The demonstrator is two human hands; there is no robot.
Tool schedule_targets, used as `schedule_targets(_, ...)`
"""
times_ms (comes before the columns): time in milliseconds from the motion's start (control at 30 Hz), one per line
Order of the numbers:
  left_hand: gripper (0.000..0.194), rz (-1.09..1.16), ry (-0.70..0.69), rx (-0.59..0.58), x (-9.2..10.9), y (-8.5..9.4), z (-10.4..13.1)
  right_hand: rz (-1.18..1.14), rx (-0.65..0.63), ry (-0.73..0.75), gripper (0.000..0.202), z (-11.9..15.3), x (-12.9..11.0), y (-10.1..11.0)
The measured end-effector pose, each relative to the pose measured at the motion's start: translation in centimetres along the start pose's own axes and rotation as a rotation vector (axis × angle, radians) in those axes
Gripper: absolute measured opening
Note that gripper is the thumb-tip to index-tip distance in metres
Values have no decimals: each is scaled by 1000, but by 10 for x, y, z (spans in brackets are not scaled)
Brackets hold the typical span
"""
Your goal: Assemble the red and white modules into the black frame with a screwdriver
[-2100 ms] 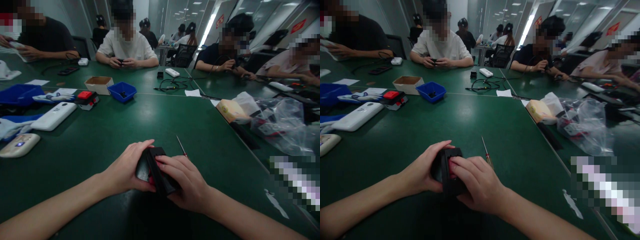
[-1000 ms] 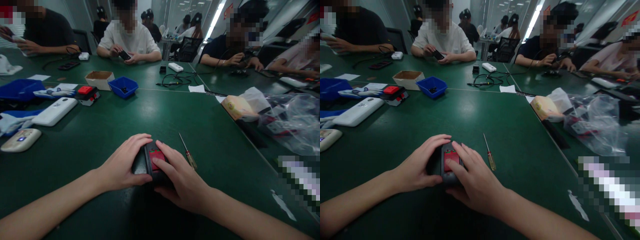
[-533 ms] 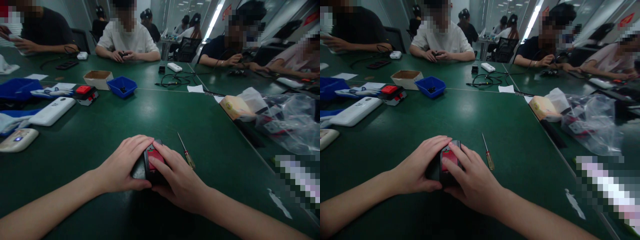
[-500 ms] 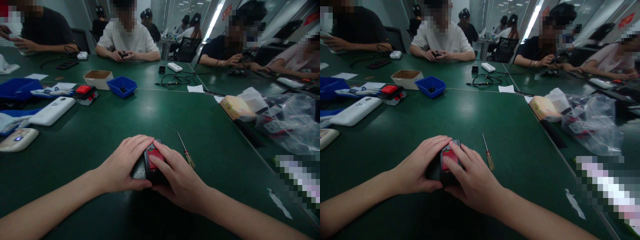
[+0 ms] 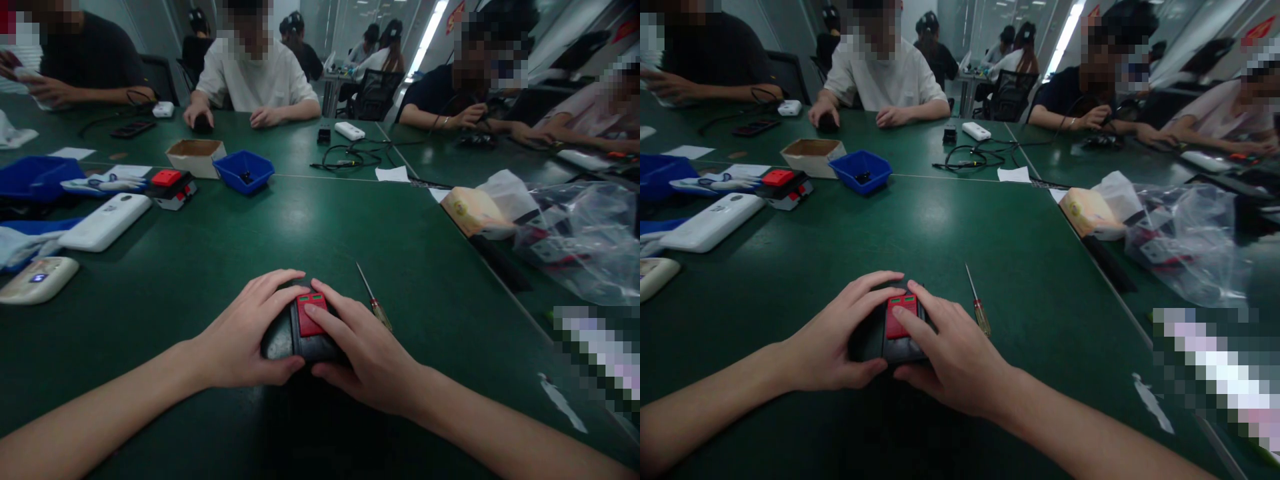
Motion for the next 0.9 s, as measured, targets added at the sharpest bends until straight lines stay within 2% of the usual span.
schedule_targets(300, 96, 132, -111, -61, 8, -1, 1, 12, 134, 95, 55, 1, -7, 7)
schedule_targets(500, 94, 194, -142, -76, 16, 2, 2, 38, 213, 143, 53, 4, -12, 11)
schedule_targets(567, 95, 180, -180, -69, 20, 2, 3, 12, 239, 133, 63, 6, -12, 11)
schedule_targets(667, 88, 103, -244, -46, 26, 3, 5, -62, 243, 51, 92, 6, -6, 9)
schedule_targets(767, 66, -16, -305, -41, 29, 0, 7, -206, 129, -41, 116, 5, 0, 2)
schedule_targets(900, 45, -130, -338, -53, 27, -7, 8, -301, 15, -139, 127, 8, 5, -3)
Point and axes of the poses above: each hand's wrist, its own z-axis away from the middle knuckle, its own y-axis out of the back of the hand, x = y × z, the point moved 5 cm from there along -z, towards the middle knuckle, and after that the axes turned 8 degrees about z, right-handed, at the moved point
